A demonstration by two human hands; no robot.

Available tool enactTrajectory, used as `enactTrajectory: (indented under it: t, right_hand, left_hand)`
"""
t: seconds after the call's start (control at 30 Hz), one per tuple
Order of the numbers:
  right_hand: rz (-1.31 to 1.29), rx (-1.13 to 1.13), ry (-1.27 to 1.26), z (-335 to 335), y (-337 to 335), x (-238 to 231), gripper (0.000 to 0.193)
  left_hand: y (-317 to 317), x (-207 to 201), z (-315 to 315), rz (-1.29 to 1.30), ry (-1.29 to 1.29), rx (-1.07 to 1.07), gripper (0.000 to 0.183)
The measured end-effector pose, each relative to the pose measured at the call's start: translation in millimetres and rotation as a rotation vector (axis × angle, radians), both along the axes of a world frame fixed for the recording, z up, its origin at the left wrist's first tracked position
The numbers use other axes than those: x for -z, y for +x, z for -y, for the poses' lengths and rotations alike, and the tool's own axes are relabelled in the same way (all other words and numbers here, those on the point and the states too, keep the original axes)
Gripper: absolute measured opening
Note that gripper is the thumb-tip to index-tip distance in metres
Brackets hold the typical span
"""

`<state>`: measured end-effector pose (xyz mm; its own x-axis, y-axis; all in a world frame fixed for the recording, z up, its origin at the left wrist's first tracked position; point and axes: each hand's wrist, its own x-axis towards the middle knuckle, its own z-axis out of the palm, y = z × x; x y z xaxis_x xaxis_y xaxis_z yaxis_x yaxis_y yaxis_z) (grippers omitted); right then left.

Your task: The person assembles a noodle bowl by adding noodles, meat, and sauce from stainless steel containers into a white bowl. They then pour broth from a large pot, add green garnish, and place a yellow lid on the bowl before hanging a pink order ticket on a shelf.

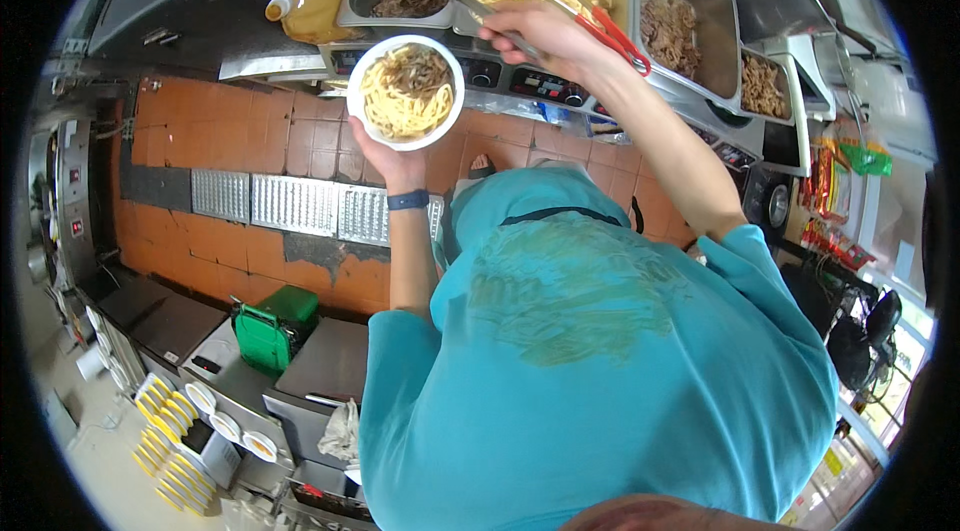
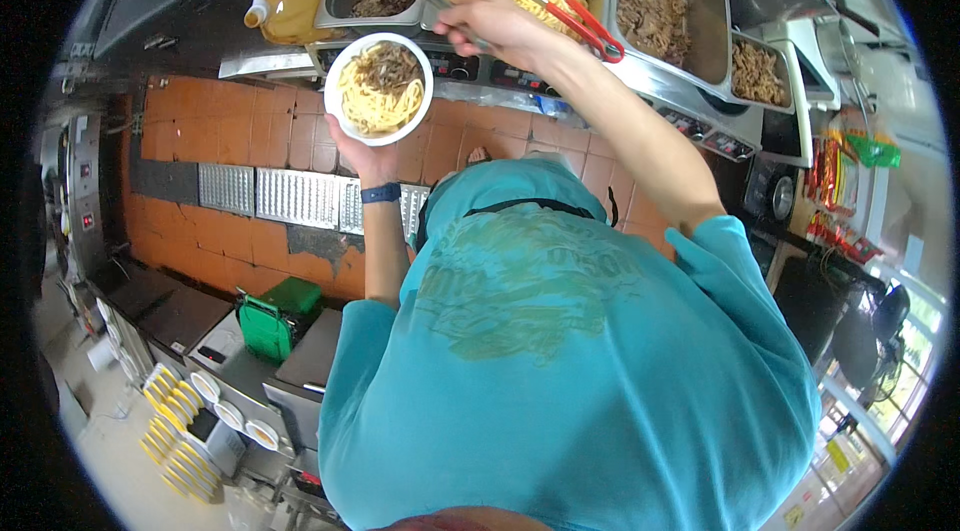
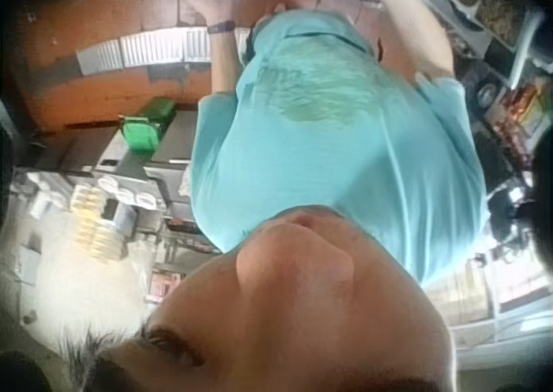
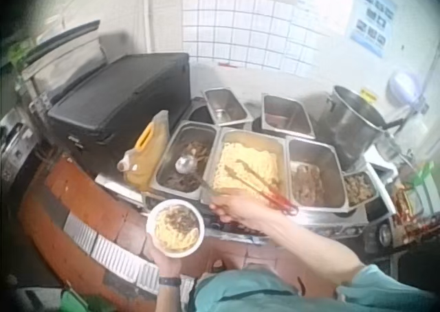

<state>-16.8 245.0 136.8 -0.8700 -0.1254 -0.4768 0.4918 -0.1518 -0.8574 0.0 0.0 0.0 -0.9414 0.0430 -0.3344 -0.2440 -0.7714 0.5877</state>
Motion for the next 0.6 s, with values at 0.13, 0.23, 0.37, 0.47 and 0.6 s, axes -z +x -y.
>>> enactTrajectory:
  t: [0.13,0.23,0.37,0.47,0.6]
  right_hand:
    - [-0.139,0.065,0.181,-3.6,-9.3,-1.3,0.031]
    - [-0.48,-0.09,1.217,-53.2,10.9,-1.8,0.045]
    - [-0.221,-0.133,1.805,-103.6,48.1,16.1,0.043]
    - [-0.125,-0.285,1.767,-110.1,36.5,35.7,0.031]
    - [-0.128,-0.149,1.652,-120.0,44.6,16.8,0.032]
  left_hand:
    - [19.7,-12.4,-1.4,0.047,0.011,0.02,0.068]
    - [41.4,-10.9,3.8,-0.001,0.027,0.065,0.067]
    - [66.6,5.0,13.4,0.134,-0.061,-0.03,0.066]
    - [72.6,10.0,11.3,0.135,-0.121,0.04,0.069]
    - [70.7,3.8,-0.2,0.168,-0.151,0.123,0.069]
